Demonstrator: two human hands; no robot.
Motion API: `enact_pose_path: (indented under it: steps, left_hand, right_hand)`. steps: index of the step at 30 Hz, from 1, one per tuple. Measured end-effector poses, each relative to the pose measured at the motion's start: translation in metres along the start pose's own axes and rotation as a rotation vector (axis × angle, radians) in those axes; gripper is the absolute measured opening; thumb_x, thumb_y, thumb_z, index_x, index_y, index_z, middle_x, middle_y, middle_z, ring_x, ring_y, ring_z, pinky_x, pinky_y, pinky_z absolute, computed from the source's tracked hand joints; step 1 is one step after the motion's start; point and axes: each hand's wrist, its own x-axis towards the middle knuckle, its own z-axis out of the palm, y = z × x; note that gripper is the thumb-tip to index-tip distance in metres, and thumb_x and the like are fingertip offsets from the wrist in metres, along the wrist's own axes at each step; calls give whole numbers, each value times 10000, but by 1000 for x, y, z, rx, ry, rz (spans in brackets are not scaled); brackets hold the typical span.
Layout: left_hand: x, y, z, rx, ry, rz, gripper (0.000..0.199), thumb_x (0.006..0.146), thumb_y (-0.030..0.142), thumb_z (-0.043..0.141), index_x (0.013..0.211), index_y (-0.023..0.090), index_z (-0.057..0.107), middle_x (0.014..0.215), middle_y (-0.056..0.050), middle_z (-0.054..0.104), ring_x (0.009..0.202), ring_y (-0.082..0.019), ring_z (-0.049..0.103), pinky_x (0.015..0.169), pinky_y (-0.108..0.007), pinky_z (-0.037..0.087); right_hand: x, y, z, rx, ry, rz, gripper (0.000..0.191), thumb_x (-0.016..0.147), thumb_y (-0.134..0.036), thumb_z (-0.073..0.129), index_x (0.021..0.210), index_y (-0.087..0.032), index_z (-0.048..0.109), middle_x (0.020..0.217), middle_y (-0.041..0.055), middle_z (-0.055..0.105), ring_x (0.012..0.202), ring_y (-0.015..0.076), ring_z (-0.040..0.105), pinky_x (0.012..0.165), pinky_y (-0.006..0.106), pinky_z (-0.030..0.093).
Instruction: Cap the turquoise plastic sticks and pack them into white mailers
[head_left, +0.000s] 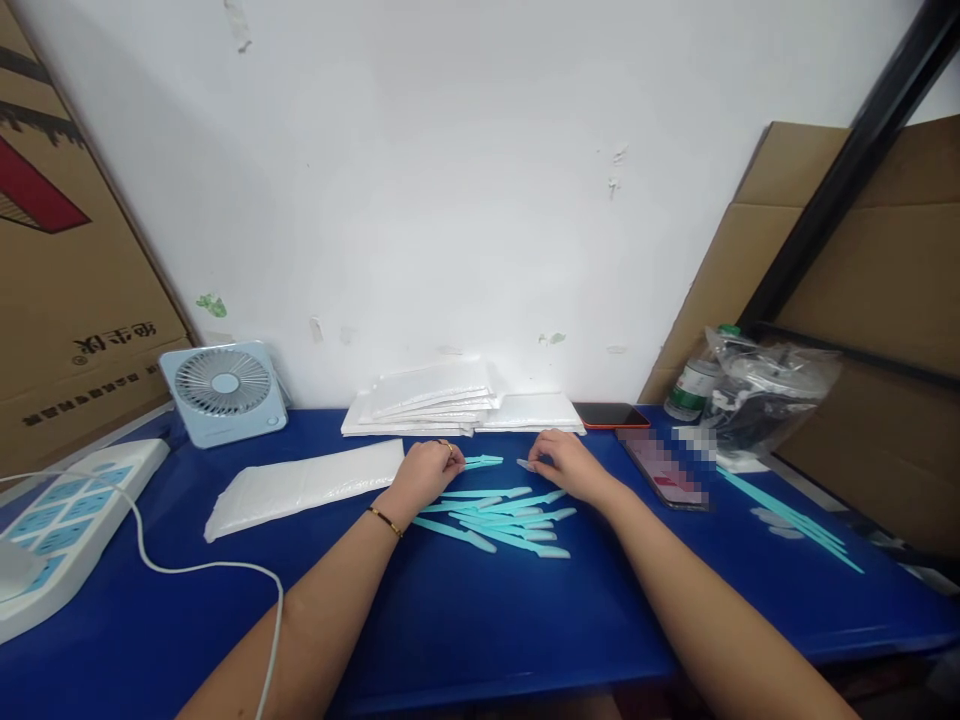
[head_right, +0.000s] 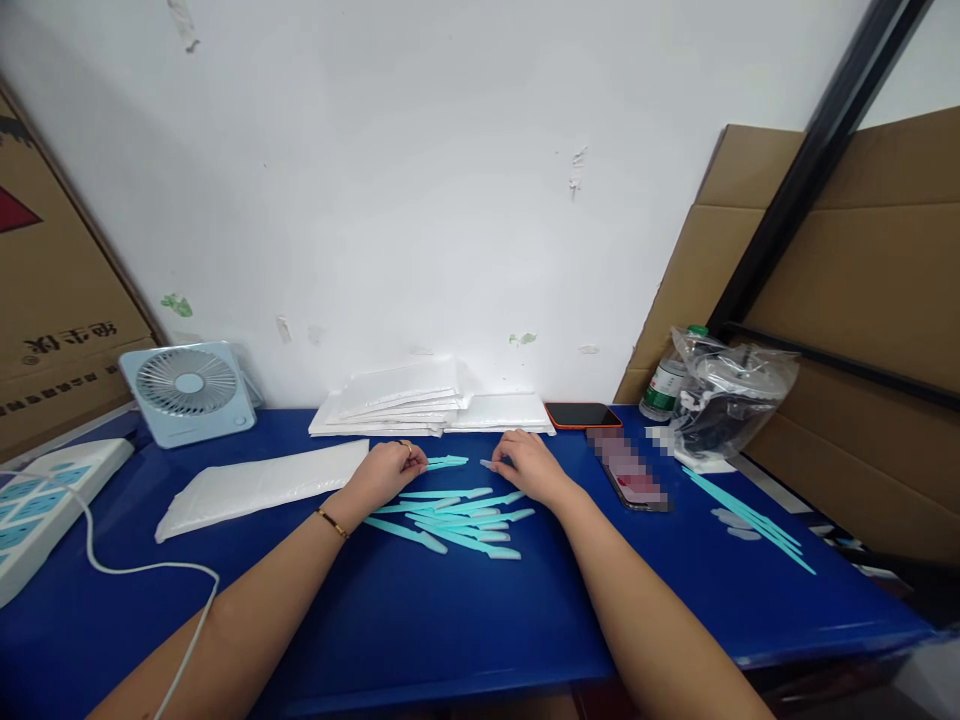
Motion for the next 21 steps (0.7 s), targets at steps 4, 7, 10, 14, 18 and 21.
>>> enact_pose_path:
  steps: [4,7,10,14,18,21]
  left_hand:
    - [-2,-1,-3,-16,35,-11,173,792,276,562,930,232,656,926,-13,668,872,-175,595,751,-263,429]
    - [-6,6,-5,-86,-5,54,180,797,337,565,905,232,662,920,-8,663,844,-159,593,730,-245,427]
    - [-8,13,-6,-147,-115,151,170,795,362,569,836,237,678,848,11,665,760,-136,591,676,-225,415]
    - [-7,17,-5,-128,-157,148,149,795,317,560,786,223,674,779,8,666,732,-139,594,652,-225,405]
    - [-3,16,-2,-73,-111,114,148,808,266,538,750,215,664,802,4,672,717,-143,598,669,-239,407]
    - [0,10,-3,-33,-60,85,151,810,259,534,744,213,662,801,-3,671,720,-152,600,696,-252,411]
  right_hand:
    - [-5,0,-6,116,-7,-26,136,829,-320,589,852,-212,670,905,56,616,892,194,551,797,324,394]
    - [-7,-13,-5,182,-91,-92,127,812,-327,614,844,-225,683,898,46,617,897,190,552,819,329,384]
    - [-6,-24,-1,147,-146,-104,112,807,-313,619,856,-227,672,888,32,613,870,180,553,827,336,371]
    - [-2,-30,2,75,-129,-103,159,880,-283,509,862,-210,650,878,41,608,859,171,547,816,329,363]
    - [0,-29,4,22,-116,-87,158,882,-290,504,845,-205,631,870,42,591,844,170,540,799,320,367]
    - [0,-19,4,-2,-73,-49,142,878,-254,503,833,-193,623,875,49,585,857,173,535,792,311,376]
